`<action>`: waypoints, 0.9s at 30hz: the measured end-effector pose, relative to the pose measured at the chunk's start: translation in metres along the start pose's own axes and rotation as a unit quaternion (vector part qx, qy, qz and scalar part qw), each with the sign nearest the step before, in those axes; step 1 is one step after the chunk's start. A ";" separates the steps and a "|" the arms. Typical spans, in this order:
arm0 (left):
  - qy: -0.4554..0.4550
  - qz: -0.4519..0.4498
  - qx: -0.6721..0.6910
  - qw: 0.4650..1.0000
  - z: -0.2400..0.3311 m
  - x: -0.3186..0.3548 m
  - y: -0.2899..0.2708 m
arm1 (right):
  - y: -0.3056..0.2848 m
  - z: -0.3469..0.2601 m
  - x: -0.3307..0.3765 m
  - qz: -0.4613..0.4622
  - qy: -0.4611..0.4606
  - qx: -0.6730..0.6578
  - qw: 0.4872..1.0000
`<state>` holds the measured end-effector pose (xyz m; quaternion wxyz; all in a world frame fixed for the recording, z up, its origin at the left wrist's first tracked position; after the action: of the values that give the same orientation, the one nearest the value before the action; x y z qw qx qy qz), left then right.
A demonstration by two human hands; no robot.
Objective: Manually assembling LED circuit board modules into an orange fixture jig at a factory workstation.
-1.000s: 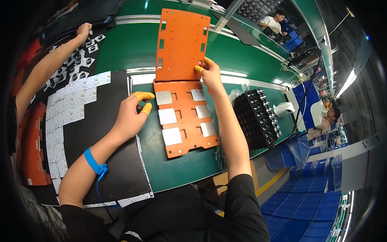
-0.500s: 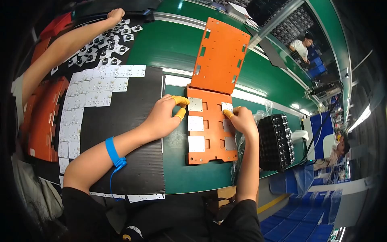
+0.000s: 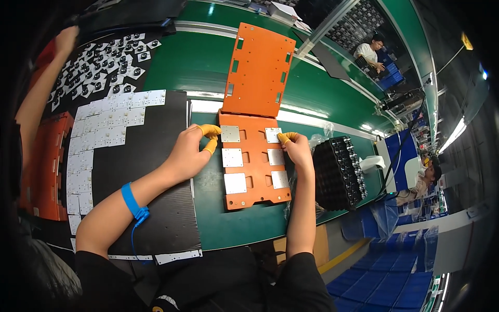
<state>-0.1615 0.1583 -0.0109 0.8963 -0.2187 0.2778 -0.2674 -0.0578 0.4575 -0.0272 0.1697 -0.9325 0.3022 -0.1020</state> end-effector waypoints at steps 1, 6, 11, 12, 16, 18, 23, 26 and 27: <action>-0.003 -0.001 0.000 1.000 0.000 0.000 0.000 | -0.003 0.001 0.000 0.002 0.000 -0.001 1.000; 0.018 0.010 -0.007 1.000 -0.001 0.000 0.000 | -0.003 0.006 0.000 0.001 0.027 -0.089 0.996; 0.010 0.008 -0.002 1.000 0.000 -0.001 -0.001 | 0.006 0.005 0.002 -0.003 0.026 -0.041 0.999; 0.011 0.007 -0.002 1.000 0.000 0.000 -0.001 | 0.007 0.006 0.001 -0.035 0.036 -0.027 0.998; 0.006 0.005 -0.010 1.000 -0.001 -0.001 0.000 | 0.009 0.002 0.004 -0.024 0.048 -0.037 0.998; 0.006 0.006 -0.010 1.000 0.003 -0.002 -0.002 | 0.005 0.005 0.003 -0.017 0.048 -0.068 0.996; 0.009 0.011 -0.009 1.000 0.003 -0.001 -0.002 | -0.001 0.000 0.007 0.025 0.030 -0.165 0.985; 0.053 0.018 0.028 0.998 0.008 -0.001 -0.001 | 0.021 -0.024 0.031 -0.078 -0.005 -0.370 0.926; 0.068 -0.011 0.047 0.997 0.012 0.002 -0.002 | 0.037 -0.039 0.044 -0.093 -0.021 -0.297 0.950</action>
<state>-0.1541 0.1585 -0.0013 0.8814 -0.1610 0.3233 -0.3044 -0.0537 0.3936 -0.0012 -0.1187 -0.9666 0.2272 -0.0039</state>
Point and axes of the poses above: each hand's wrist, its own x-axis away from the middle knuckle, its own y-axis out of the palm, z = x × y, the point moved 4 cm from there along -x, towards the middle knuckle, and after that the axes turned 11 degrees about -x, right-handed, at the moved point
